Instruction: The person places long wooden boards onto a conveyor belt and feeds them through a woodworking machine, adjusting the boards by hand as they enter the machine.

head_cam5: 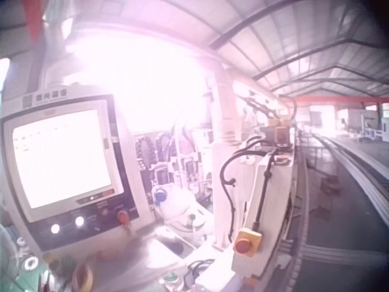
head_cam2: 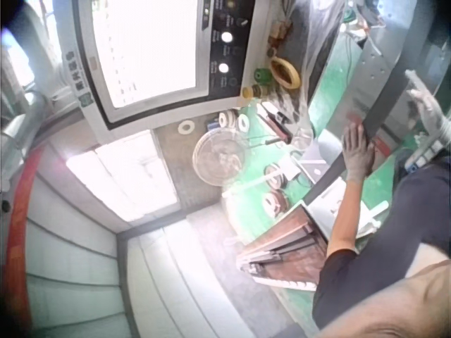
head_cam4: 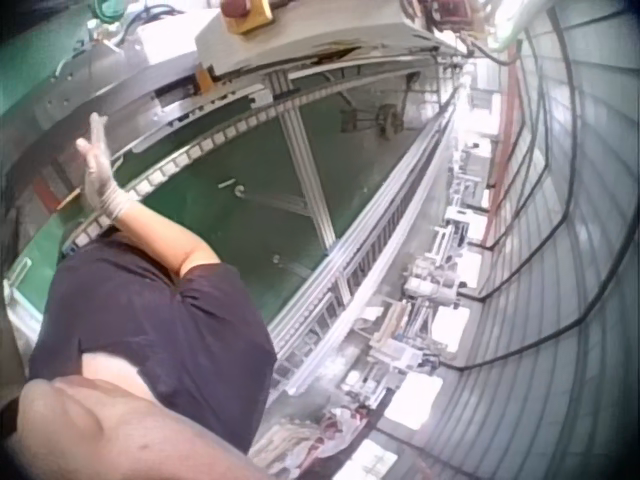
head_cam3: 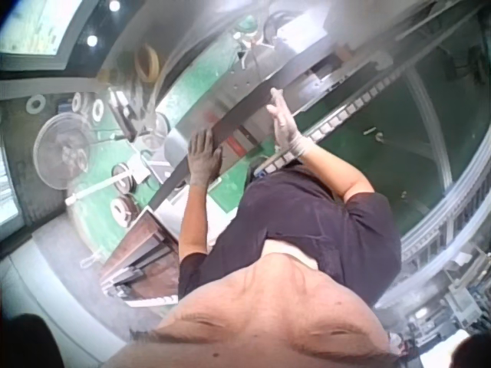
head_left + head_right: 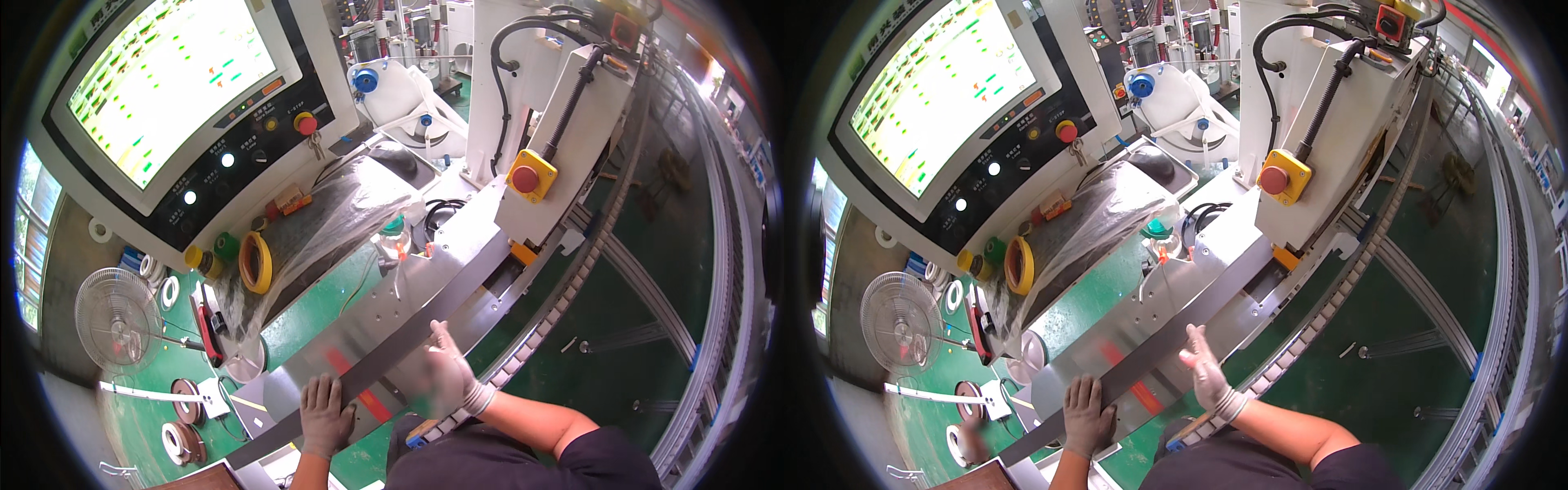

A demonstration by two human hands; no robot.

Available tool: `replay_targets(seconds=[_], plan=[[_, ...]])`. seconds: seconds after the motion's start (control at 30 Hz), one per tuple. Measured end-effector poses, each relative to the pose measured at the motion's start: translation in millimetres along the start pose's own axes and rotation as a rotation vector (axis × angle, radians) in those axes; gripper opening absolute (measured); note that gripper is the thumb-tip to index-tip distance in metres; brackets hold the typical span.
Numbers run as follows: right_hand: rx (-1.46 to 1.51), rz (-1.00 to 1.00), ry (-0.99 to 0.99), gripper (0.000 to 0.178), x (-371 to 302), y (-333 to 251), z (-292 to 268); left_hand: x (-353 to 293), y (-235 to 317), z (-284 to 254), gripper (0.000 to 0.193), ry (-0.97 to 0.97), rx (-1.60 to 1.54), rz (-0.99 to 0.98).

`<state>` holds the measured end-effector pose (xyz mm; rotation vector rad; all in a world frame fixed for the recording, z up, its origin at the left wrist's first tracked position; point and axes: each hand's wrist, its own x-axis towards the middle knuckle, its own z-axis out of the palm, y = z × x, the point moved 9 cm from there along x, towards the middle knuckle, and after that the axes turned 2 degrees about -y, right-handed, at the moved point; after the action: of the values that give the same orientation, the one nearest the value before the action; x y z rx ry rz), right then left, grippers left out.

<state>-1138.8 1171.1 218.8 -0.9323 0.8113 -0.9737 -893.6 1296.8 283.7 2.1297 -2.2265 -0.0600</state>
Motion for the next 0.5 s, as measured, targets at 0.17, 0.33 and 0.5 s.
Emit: replay_targets(seconds=[0.17,0.33,0.5], plan=[[0.306,0.020,0.122,0.063,17.6,-33.7,-34.3,-12.9,-10.2,2.4,0.069,-0.060,0.010,-0.090],[0.207,-0.058,0.191,0.057,37.7,-52.8,-87.8,37.2,22.4,13.6,0.070,-0.083,-0.037,-0.045],[0.192,-0.007,0.250,0.051,36.7,-45.5,-79.8,29.3,26.0,2.3,0.063,0.077,-0.098,0.099]])
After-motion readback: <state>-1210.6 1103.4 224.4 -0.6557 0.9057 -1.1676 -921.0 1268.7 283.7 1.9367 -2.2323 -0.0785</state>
